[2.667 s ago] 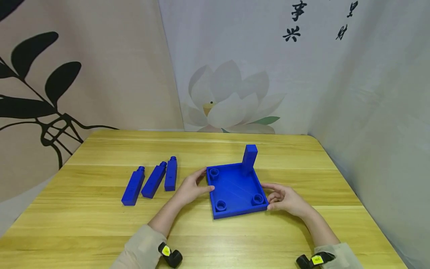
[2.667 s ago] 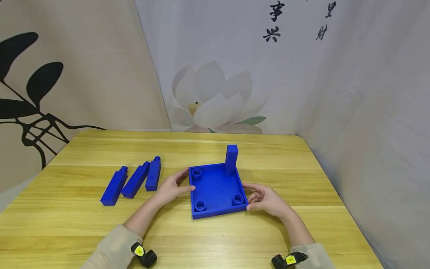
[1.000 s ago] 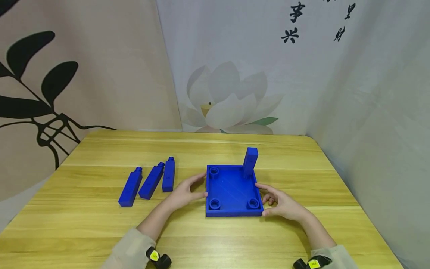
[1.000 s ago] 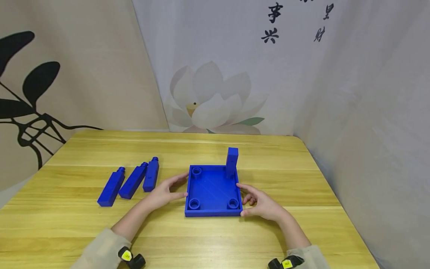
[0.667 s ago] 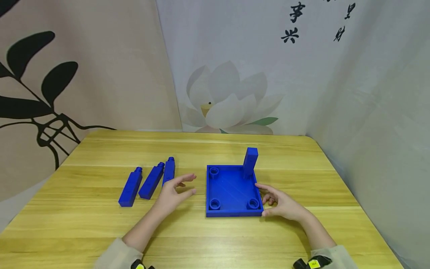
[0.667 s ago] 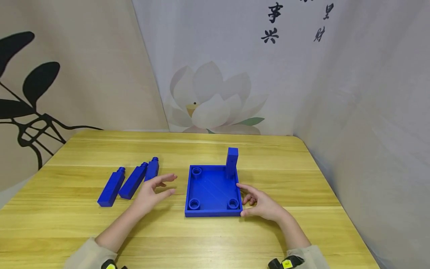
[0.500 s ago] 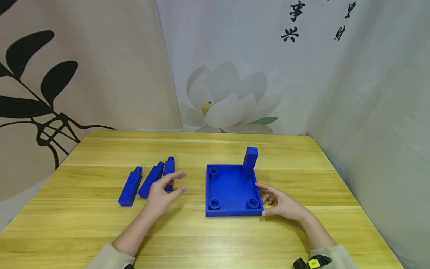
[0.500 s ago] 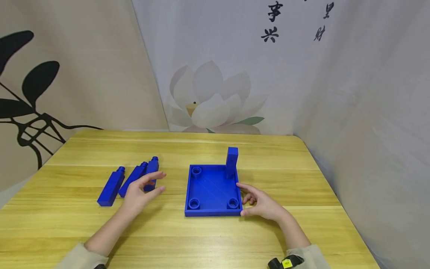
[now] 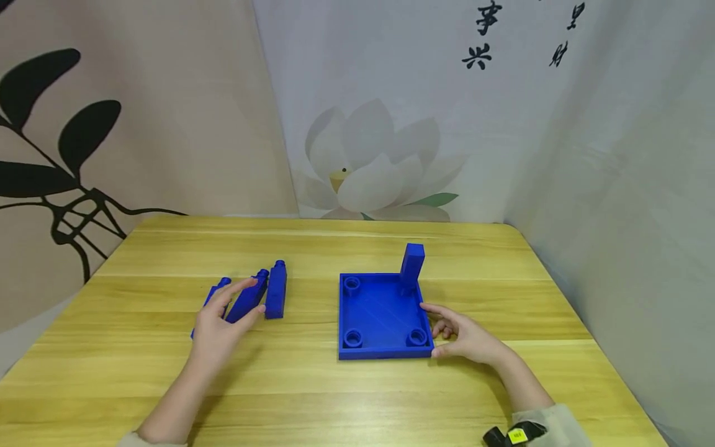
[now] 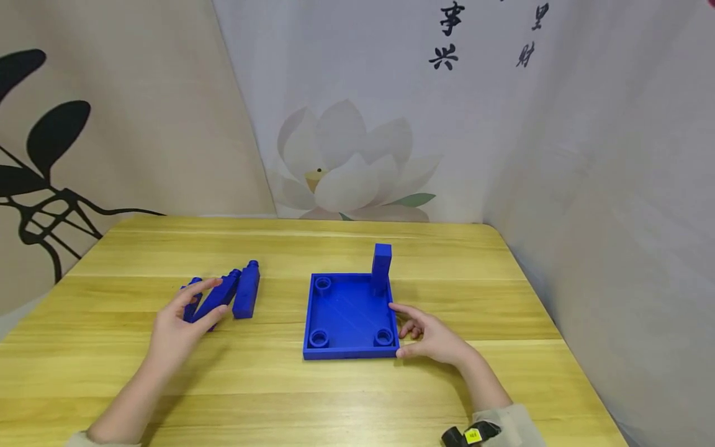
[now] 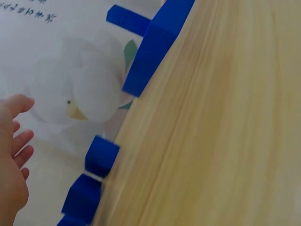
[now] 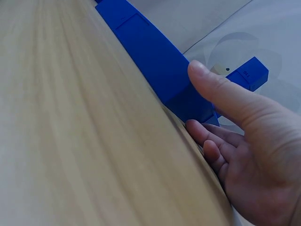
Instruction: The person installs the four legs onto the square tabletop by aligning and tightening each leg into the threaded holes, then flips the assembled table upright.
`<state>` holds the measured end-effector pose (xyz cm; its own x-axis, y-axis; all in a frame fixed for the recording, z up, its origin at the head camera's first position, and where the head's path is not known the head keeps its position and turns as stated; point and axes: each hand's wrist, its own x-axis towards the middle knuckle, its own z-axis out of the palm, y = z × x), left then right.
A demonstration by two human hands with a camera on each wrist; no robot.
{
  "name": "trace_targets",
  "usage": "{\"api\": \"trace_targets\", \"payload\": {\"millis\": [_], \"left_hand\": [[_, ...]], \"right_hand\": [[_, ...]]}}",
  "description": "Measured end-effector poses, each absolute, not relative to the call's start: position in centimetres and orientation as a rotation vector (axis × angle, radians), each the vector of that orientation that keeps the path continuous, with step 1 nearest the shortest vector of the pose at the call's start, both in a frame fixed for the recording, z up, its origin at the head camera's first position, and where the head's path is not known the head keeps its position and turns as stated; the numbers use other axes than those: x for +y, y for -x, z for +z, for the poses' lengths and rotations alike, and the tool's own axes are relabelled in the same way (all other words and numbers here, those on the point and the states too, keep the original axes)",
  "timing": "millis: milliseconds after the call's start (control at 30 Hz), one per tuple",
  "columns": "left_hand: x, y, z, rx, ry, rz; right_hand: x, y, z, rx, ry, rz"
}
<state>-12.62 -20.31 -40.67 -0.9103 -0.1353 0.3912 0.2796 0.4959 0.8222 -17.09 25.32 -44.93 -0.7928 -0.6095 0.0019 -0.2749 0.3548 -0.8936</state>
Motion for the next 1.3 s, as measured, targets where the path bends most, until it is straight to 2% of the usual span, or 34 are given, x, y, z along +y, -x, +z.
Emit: {"api": "trace_targets", "payload": {"millis": [600,1300], "left_hand": [[-24.7,10.6,-41.0,-2.41,-0.094,-1.411],[-26.2,10.4,-43.1,-2.529,-0.27,-1.331]], "right_hand": [[25.3,17.1,-44.8,2.284,0.77,-1.422],[25.3,16.9,-44.7,2.27,0.765,-1.437]]}}
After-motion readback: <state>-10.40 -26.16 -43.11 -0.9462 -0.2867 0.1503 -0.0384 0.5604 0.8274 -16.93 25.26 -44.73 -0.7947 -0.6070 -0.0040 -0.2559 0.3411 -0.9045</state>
